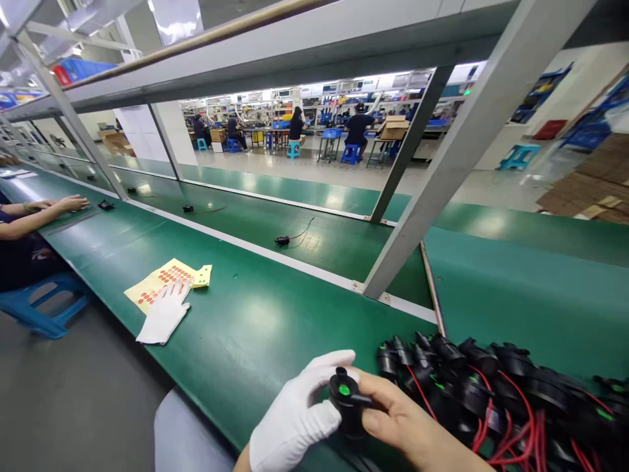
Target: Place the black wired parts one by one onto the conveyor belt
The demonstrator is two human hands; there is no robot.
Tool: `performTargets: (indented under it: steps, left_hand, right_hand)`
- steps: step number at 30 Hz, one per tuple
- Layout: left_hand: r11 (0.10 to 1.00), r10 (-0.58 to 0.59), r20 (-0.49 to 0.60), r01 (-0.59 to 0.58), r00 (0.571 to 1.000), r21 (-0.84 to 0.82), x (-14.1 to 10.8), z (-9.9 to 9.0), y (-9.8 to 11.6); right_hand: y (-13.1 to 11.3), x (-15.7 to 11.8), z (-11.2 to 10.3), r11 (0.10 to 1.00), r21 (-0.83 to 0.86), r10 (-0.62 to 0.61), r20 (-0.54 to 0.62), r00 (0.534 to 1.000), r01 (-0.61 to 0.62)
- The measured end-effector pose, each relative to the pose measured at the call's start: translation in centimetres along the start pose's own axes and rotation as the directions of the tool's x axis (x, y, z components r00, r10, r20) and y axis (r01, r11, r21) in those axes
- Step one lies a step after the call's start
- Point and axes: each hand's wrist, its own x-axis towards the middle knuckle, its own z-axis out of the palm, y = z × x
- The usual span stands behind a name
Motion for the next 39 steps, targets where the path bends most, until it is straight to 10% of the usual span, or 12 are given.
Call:
performTargets:
  steps: [4, 7, 11, 14, 22, 29, 39]
  left_hand:
    - [0.998, -0.018, -0.137, 0.008, 0.99, -0.069, -0.1, 0.3, 0.0]
    - [0.992, -0.075, -0.327, 0.038, 0.942, -0.118, 0.3, 1.1, -0.5]
    - [0.98, -0.175, -0.411, 0.119, 0.895, -0.158, 0.8, 2.2, -0.8]
    - [0.98, -0.175, -0.424, 0.117, 0.888, -0.159, 0.8, 2.4, -1.3]
    - [0.985, -0.164, -0.456, 0.167, 0.875, -0.034, 0.5, 2.4, -1.5]
    - [0.932, -0.151, -0.125, 0.099, 0.981, -0.348, 0.5, 2.2, -1.1]
    - [0.268, -0.362, 0.145, 0.252, 0.921, -0.93, 1.9, 3.9, -2.7]
  right_hand:
    - [-0.5, -0.3, -0.7, 0.945, -0.328, -0.031, -0.12, 0.992, -0.01]
    - [-0.8, -1.3, -1.5, 0.726, -0.685, -0.344, -0.285, 0.895, 0.061]
    - [-0.6, -1.9, -1.2, 0.326, -0.908, -0.69, -0.04, 0.723, 0.261]
    - [-0.7, -1.5, -0.5, 0.228, -0.933, -0.699, 0.042, 0.714, 0.277]
    - [-2.9, -0.3, -0.6, 0.41, -0.858, -0.506, 0.068, 0.86, 0.309]
    - [-1.8, 0.6, -1.2, 0.756, -0.654, -0.105, -0.114, 0.988, 0.005]
    - [-0.9, 1.6, -1.8, 0.946, -0.202, 0.231, -0.135, 0.963, -0.255]
